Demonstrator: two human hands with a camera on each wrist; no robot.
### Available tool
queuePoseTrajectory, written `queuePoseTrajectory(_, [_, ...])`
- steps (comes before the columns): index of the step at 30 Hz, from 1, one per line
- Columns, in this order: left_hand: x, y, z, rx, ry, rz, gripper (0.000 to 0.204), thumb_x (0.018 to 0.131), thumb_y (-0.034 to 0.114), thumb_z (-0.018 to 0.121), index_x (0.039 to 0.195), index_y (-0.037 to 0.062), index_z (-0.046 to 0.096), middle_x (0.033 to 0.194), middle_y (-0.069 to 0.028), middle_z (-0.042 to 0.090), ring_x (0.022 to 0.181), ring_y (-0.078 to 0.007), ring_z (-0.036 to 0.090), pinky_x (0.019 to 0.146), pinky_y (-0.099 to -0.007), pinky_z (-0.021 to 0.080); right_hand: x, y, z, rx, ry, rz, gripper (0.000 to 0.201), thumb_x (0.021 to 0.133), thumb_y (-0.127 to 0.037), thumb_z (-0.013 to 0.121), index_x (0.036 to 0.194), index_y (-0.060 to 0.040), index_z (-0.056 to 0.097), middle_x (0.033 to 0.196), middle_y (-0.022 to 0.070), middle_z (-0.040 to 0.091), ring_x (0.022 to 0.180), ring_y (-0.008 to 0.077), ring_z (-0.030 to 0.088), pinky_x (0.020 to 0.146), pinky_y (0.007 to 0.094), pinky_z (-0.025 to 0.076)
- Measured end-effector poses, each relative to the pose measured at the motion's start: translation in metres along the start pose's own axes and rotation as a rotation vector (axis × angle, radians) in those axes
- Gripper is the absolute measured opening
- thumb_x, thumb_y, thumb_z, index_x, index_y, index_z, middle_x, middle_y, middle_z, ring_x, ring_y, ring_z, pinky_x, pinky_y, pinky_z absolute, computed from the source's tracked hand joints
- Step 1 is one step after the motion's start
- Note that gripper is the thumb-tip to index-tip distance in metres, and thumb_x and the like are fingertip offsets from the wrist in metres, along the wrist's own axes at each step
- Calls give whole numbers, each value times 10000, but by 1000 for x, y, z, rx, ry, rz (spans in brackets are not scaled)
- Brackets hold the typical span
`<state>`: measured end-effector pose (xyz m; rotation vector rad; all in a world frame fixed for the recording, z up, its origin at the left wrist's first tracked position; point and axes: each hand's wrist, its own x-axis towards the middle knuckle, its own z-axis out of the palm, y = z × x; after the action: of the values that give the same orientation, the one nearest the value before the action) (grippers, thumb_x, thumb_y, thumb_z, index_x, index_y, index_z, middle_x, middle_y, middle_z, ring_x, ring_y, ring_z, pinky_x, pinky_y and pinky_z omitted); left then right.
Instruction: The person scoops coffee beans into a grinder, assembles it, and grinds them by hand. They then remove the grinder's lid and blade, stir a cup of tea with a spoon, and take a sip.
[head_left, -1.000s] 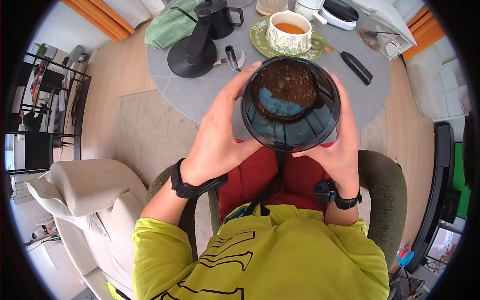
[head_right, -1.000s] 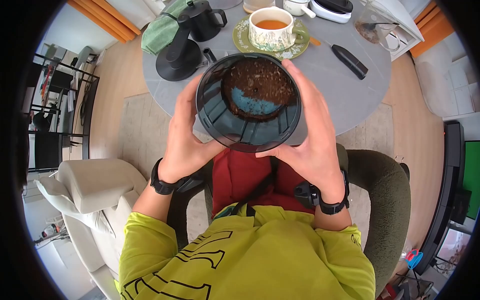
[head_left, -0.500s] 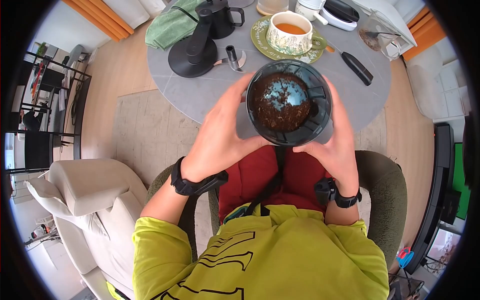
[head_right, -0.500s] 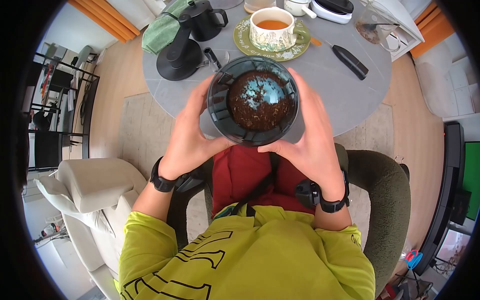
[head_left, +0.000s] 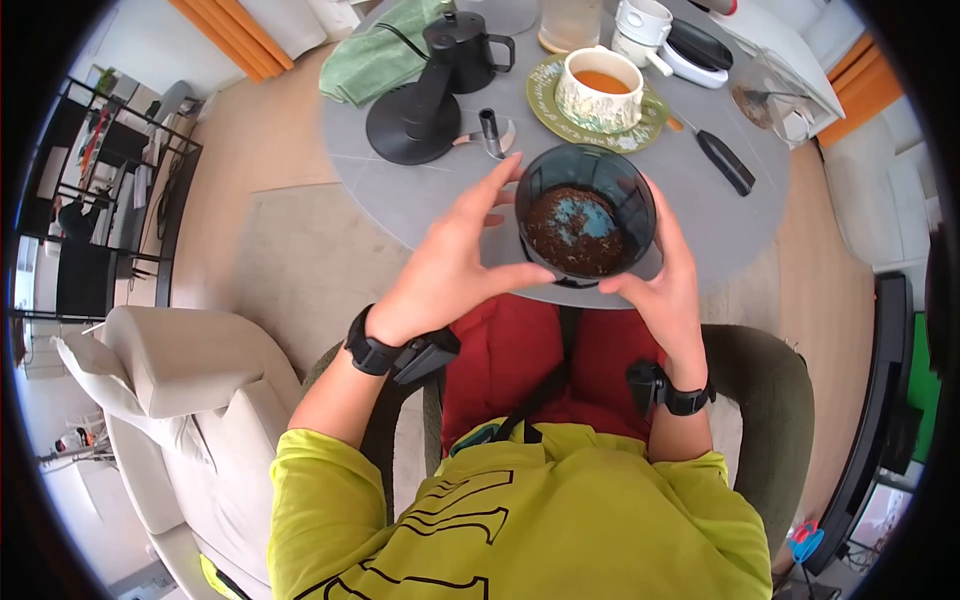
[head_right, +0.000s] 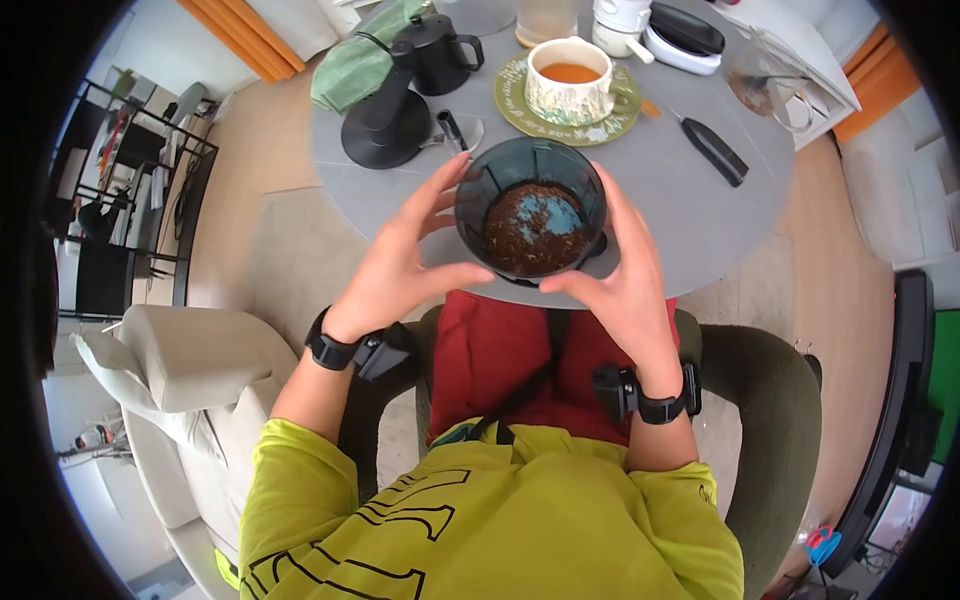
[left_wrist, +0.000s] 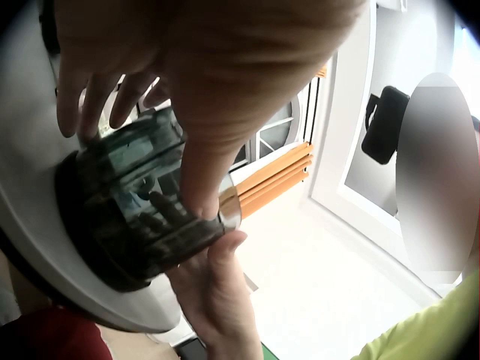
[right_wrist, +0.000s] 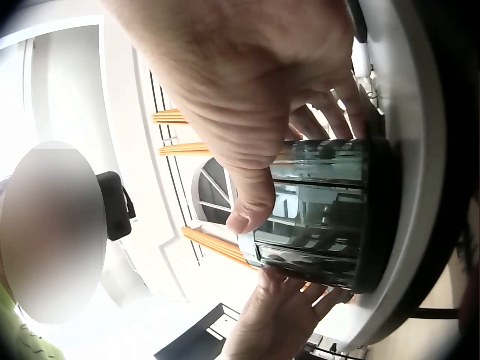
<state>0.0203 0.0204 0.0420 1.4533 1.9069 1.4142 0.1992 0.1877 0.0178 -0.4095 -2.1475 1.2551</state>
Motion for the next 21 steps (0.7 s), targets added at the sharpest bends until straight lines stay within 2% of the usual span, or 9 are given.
queuePoseTrajectory(2, [4,-2,-16,-4,25,0,833,762,130,828,1463,29,388,1358,-158,557,1163,-266,598,939,-366,511,-1,5,1,30,14,-15,1019,570,-127,907,1455,-26,410,1366,150,538,1251,282,521,1055,398,407])
queuePoseTrajectory(4, [10,-6,-30,-98,144,-93,578,813,89,771,1342,30,545,1245,-108,629,963,-169,639,809,-300,529,0,6,2,60,33,-26,1017,566,-106,902,1453,-26,412,1365,150,538,1252,285,519,1058,400,403])
queuePoseTrajectory(5, [13,-5,-34,-87,150,-88,578,813,89,771,1342,30,545,1245,-108,629,963,-169,639,809,-300,529,0,6,2,54,31,-18,1013,572,-108,900,1454,-26,409,1361,150,538,1251,286,517,1060,402,401])
queuePoseTrajectory(7, [17,-3,-38,75,287,-164,377,877,18,689,1248,43,628,1135,-48,655,808,-84,607,746,-234,503,0,7,1,54,27,-15,1010,577,-110,898,1455,-26,406,1358,149,539,1251,287,515,1062,403,399])
queuePoseTrajectory(8, [21,-2,-37,165,345,-118,326,867,23,697,1191,44,665,1017,-32,667,700,-71,584,654,-235,493,0,7,1,48,20,-22,1014,582,-118,899,1459,-28,399,1352,148,538,1249,288,514,1061,403,400])
queuePoseTrajectory(12, [47,-7,-29,397,404,25,309,835,29,710,1143,37,682,904,-63,641,598,-110,539,583,-263,461,0,8,1,72,11,-29,1035,593,-159,907,1472,-36,375,1337,142,532,1242,290,511,1059,405,401])
queuePoseTrajectory(15, [66,-16,-21,502,387,70,335,820,31,716,1152,25,671,933,-88,653,583,-147,536,589,-289,474,-2,11,3,75,21,-11,1038,606,-209,912,1475,-41,370,1325,146,529,1230,296,510,1046,408,405])
queuePoseTrajectory(19, [75,-30,-12,583,364,74,287,804,49,720,1086,6,693,930,-148,693,617,-197,592,620,-324,499,-3,14,2,36,15,3,1040,622,-257,908,1480,-44,360,1322,154,528,1211,307,511,1028,412,411])
queuePoseTrajectory(21, [77,-33,-11,583,379,61,253,798,54,723,1045,-2,704,886,-160,698,638,-208,617,627,-325,506,-2,14,3,6,24,-71,1043,632,-296,901,1483,-44,352,1323,159,527,1194,318,512,1014,412,414])
